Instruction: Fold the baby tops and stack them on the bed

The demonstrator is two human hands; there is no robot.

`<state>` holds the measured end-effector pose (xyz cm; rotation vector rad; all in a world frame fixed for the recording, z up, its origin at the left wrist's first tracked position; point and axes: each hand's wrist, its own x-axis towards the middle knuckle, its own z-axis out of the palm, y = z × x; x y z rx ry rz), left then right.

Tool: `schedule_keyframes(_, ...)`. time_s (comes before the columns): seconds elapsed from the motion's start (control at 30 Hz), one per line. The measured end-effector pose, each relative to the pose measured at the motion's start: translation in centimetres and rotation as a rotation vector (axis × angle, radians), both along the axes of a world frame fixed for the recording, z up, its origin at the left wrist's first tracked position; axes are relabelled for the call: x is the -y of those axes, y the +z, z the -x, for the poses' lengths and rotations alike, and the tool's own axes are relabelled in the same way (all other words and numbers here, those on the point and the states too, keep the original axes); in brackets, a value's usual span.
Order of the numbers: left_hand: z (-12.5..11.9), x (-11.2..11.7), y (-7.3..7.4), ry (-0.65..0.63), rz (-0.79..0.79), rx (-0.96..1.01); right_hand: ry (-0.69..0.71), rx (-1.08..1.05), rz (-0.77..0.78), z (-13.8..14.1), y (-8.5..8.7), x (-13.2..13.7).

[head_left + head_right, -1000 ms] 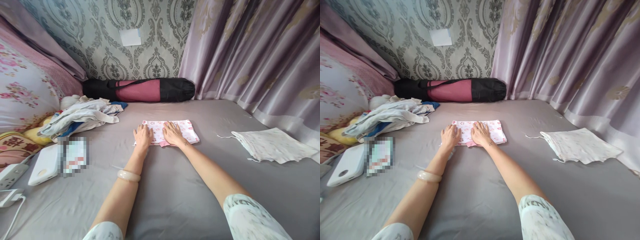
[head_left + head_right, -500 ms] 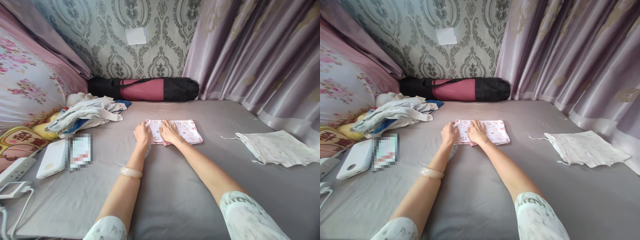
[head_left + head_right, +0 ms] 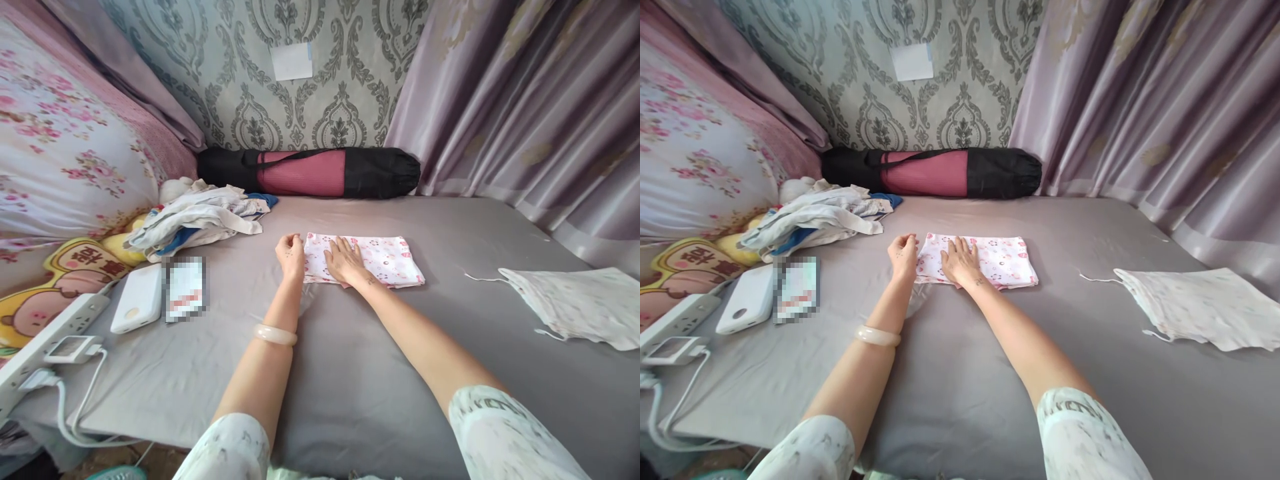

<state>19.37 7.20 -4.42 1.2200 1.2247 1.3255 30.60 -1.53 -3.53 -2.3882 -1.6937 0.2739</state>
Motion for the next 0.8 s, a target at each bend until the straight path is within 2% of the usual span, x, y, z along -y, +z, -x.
schedule_keyframes(0.13, 0.0, 0.2, 0.7, 0.017, 0.05, 0.124, 0.005, -0.002, -0.011, 0.4, 0.3, -0.3)
schedule_keyframes(0.33, 0.4, 0.6, 1.9, 0.042, 0.155, 0.201, 0.052, 0.012, -0.082, 2.0, 0.9, -1.7)
schedule_keyframes(0.53, 0.5, 0.4, 2.0, 0.071, 0.158, 0.249, 0.06, -0.014, -0.031, 3.2, 0.5, -2.3)
schedule_keyframes(0.8, 0.7, 0.2, 1.8, 0.078, 0.144, 0.254, 0.058, -0.011, 0.013, 3.3, 0.3, -2.3)
